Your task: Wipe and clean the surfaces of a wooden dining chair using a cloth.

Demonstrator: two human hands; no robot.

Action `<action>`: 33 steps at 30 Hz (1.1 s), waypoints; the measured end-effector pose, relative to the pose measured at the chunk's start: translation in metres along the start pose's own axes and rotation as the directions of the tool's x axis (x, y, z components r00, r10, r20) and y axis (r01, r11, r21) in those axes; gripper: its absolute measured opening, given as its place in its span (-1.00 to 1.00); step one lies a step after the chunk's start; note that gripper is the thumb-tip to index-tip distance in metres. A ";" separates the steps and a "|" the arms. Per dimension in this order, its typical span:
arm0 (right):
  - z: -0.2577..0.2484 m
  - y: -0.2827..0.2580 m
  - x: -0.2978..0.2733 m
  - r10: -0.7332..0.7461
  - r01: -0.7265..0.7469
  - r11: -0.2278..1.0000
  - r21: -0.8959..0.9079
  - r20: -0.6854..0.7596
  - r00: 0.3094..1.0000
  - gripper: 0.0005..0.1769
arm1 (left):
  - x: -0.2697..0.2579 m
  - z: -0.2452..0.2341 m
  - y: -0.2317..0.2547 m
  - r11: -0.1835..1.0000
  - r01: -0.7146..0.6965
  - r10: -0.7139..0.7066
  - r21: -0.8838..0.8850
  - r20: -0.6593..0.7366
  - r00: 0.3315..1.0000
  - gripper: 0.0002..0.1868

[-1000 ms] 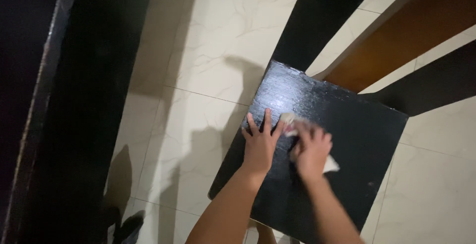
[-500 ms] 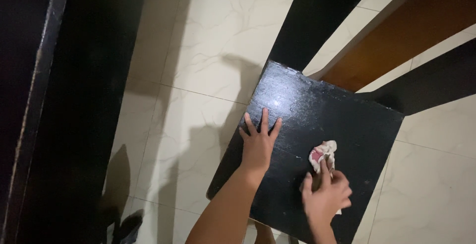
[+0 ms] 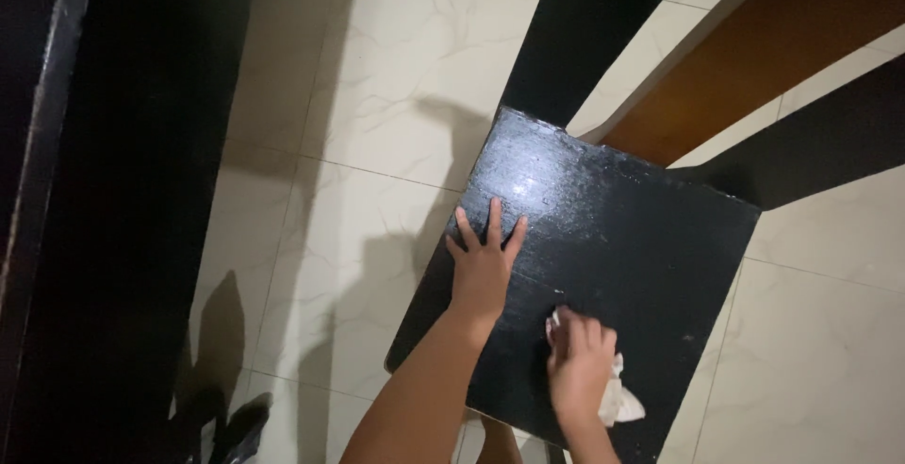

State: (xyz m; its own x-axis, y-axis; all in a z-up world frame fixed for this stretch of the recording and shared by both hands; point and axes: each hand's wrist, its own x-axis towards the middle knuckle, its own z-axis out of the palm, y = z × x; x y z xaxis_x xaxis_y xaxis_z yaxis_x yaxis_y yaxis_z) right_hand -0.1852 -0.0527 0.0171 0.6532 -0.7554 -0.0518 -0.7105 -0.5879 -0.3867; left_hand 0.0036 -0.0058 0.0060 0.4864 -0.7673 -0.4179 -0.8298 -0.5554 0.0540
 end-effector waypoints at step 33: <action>-0.017 0.046 0.005 -0.087 0.085 0.995 -0.055 -0.031 0.996 -0.52 | 0.003 0.019 0.015 0.991 0.075 -0.048 0.109 -0.235 0.971 -0.08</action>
State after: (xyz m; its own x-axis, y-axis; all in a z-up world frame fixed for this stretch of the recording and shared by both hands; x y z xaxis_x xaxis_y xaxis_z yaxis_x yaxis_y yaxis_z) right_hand -0.2191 -0.0888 0.0151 0.7042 -0.7099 0.0111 -0.6653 -0.6652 -0.3389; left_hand -0.0123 -0.0101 -0.0115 0.5761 -0.7939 -0.1947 -0.8158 -0.5732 -0.0770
